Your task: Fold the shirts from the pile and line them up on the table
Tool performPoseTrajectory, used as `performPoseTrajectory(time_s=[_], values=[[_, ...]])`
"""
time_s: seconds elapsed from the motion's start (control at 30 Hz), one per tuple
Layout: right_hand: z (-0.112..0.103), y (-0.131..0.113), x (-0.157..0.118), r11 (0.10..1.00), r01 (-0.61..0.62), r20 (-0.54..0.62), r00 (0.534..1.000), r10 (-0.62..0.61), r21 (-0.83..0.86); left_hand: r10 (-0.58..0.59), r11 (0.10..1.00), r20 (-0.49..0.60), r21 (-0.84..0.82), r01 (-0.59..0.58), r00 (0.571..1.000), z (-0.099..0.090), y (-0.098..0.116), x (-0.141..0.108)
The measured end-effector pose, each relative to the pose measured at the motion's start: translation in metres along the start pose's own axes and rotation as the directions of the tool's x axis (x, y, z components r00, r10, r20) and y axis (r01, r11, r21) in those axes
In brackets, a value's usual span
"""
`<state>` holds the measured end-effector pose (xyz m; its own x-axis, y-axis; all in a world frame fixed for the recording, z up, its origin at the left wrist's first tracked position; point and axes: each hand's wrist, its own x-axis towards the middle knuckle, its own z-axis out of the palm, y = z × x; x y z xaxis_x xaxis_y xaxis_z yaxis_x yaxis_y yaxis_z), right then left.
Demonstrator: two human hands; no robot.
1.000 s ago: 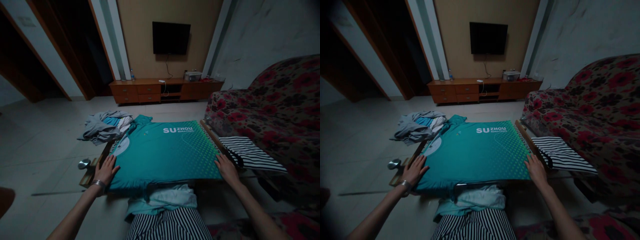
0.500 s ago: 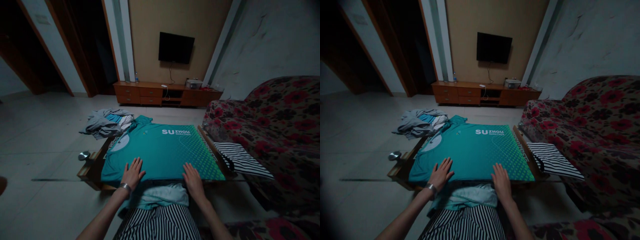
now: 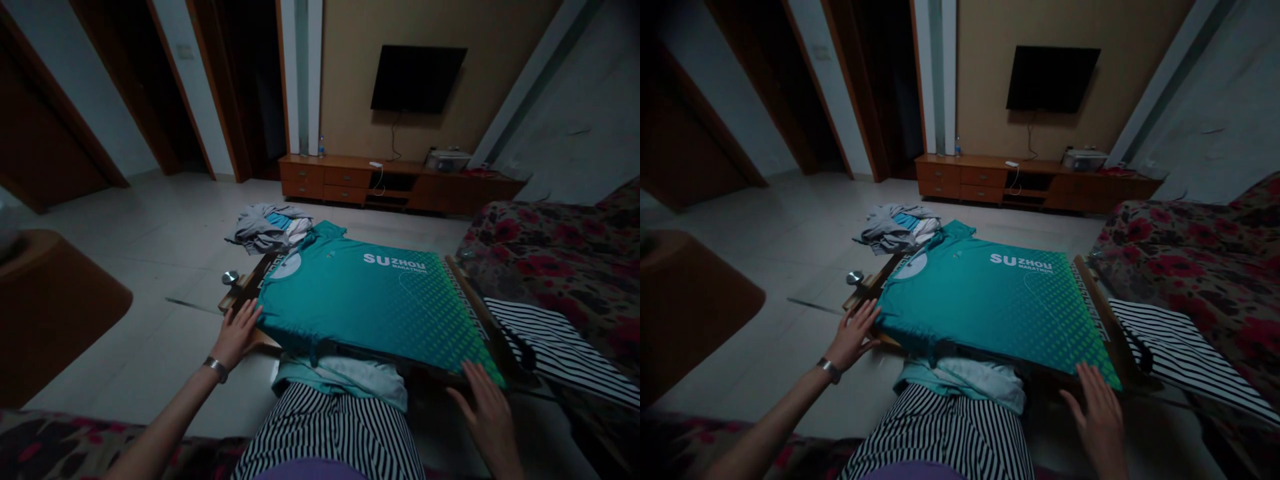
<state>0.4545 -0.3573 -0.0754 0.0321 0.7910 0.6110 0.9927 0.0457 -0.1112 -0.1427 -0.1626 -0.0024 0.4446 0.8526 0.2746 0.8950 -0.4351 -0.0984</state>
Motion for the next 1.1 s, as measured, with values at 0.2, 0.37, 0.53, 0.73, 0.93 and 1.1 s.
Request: performPoseTrajectory(time_s=[0.2,0.37,0.53,0.73,0.93,1.1], values=[[0.013,0.01,0.018,0.995,0.077,0.054,0.996,-0.074,-0.064,0.238,0.97,0.012,0.048,-0.238,0.971,0.008,-0.011,0.018],[0.011,0.051,0.003,0.983,0.115,0.081,0.991,-0.104,-0.145,0.39,0.92,-0.096,0.078,-0.384,0.916,0.025,-0.023,0.03],[0.002,0.052,0.008,0.984,0.072,0.091,0.994,-0.058,-0.16,0.509,0.861,-0.097,0.04,-0.508,0.855,0.03,-0.013,0.05],[-0.012,0.046,0.017,0.988,0.0,0.102,0.995,0.016,-0.155,0.523,0.851,-0.011,-0.058,-0.523,0.852,0.02,-0.002,0.056],[-0.025,0.052,0.027,0.991,0.068,0.129,0.99,-0.052,-0.117,0.506,0.846,0.098,-0.251,-0.471,0.857,-0.001,-0.008,0.05],[-0.045,0.052,0.033,0.996,0.053,0.102,0.994,-0.046,-0.068,0.473,0.812,0.196,-0.476,-0.338,0.859,-0.01,-0.018,0.043]])
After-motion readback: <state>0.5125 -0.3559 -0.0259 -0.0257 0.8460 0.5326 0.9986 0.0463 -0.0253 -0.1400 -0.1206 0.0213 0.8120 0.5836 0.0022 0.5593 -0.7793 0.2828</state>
